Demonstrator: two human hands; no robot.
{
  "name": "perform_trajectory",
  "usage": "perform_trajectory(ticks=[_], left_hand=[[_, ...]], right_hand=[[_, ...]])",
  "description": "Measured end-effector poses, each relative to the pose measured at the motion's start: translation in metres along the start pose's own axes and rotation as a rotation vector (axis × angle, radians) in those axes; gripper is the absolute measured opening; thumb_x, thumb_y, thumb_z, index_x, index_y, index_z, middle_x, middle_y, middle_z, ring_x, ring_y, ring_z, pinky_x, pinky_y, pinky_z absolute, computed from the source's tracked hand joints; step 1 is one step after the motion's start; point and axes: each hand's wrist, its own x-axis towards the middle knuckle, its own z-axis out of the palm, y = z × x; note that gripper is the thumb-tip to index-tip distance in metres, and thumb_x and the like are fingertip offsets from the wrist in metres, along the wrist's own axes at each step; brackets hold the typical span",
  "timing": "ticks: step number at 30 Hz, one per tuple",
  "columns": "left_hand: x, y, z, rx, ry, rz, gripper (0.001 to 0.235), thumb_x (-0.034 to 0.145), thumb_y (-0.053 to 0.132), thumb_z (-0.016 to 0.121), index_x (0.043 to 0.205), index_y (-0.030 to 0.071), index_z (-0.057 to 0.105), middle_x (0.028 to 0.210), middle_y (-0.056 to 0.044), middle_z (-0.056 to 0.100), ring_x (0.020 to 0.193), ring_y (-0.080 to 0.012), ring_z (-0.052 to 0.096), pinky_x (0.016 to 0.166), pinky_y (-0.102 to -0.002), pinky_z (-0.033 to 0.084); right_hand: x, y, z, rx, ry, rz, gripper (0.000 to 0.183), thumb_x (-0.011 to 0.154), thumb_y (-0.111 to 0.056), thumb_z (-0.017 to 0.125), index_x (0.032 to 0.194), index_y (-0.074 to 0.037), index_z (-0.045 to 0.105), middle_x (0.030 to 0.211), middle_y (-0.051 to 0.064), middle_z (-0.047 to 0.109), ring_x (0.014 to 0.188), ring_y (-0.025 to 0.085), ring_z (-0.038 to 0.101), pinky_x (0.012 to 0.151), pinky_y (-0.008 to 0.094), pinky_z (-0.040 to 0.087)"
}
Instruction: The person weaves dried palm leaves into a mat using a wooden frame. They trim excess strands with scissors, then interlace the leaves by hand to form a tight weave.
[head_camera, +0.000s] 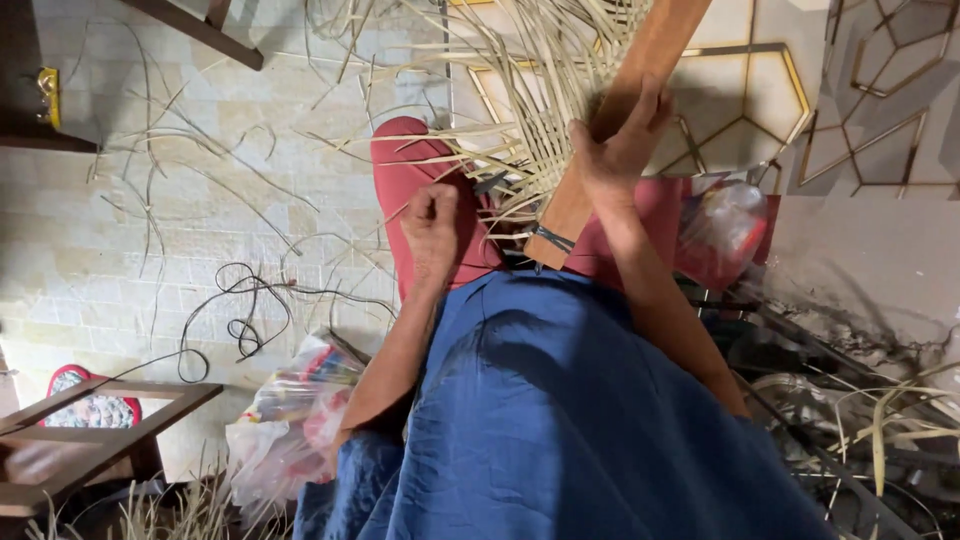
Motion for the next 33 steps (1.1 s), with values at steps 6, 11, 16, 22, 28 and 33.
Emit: perform_trajectory(ticks=[6,11,16,22,28,33], left_hand=[[-0.012,0.001,0.022,-0.010,-0.242,0.290,0.010,0.098,0.003,0.066,0.101,0.009,0.072,0.093,-0.001,0.071,0.074,-0.0105,0.057,0.073,-0.028,0.051],[-0.015,-0.020,0.036,0.049,-0.336,0.336,0.014,0.100,0.010,0.062,0.105,0.010,0.074,0.090,-0.004,0.069,0.081,-0.0202,0.064,0.075,-0.035,0.049],[-0.016,-0.027,0.044,0.099,-0.356,0.386,0.015,0.103,0.016,0.064,0.109,0.011,0.077,0.098,-0.002,0.065,0.098,-0.0239,0.060,0.089,-0.041,0.044],[-0.016,-0.021,0.044,0.032,-0.556,0.428,0.028,0.106,0.026,0.058,0.096,0.005,0.074,0.083,-0.002,0.058,0.082,-0.0207,0.053,0.073,-0.039,0.043],[-0.023,-0.002,0.036,0.129,-0.389,0.324,0.016,0.100,0.021,0.066,0.099,0.008,0.076,0.103,-0.010,0.069,0.114,-0.0302,0.063,0.091,-0.043,0.052],[-0.027,0.020,0.035,0.053,-0.471,0.407,0.012,0.101,0.015,0.067,0.102,0.007,0.075,0.097,-0.004,0.067,0.090,-0.0210,0.061,0.080,-0.036,0.048]], right_hand=[[-0.009,0.017,-0.005,0.083,0.005,-0.080,0.088,0.086,-0.017,0.079,0.158,-0.012,0.029,0.157,0.028,0.022,0.149,0.046,0.033,0.122,0.051,0.038],[-0.019,0.027,-0.015,0.242,0.038,-0.204,0.084,0.087,0.000,0.081,0.156,-0.010,0.034,0.156,0.021,0.029,0.151,0.039,0.034,0.132,0.056,0.027],[-0.030,0.034,-0.026,0.321,-0.002,-0.125,0.079,0.091,0.010,0.080,0.156,-0.010,0.039,0.162,0.018,0.030,0.156,0.034,0.027,0.132,0.051,0.023],[-0.042,0.021,-0.040,0.270,0.001,-0.166,0.077,0.092,-0.003,0.085,0.155,-0.005,0.040,0.161,0.019,0.033,0.155,0.034,0.030,0.132,0.049,0.023],[-0.043,0.030,-0.040,0.383,-0.006,-0.158,0.073,0.092,0.000,0.077,0.155,-0.004,0.040,0.161,0.014,0.037,0.155,0.032,0.030,0.134,0.049,0.022],[-0.045,0.025,-0.040,0.339,-0.007,-0.153,0.073,0.093,-0.003,0.075,0.156,-0.005,0.038,0.160,0.014,0.037,0.155,0.032,0.031,0.133,0.049,0.023]])
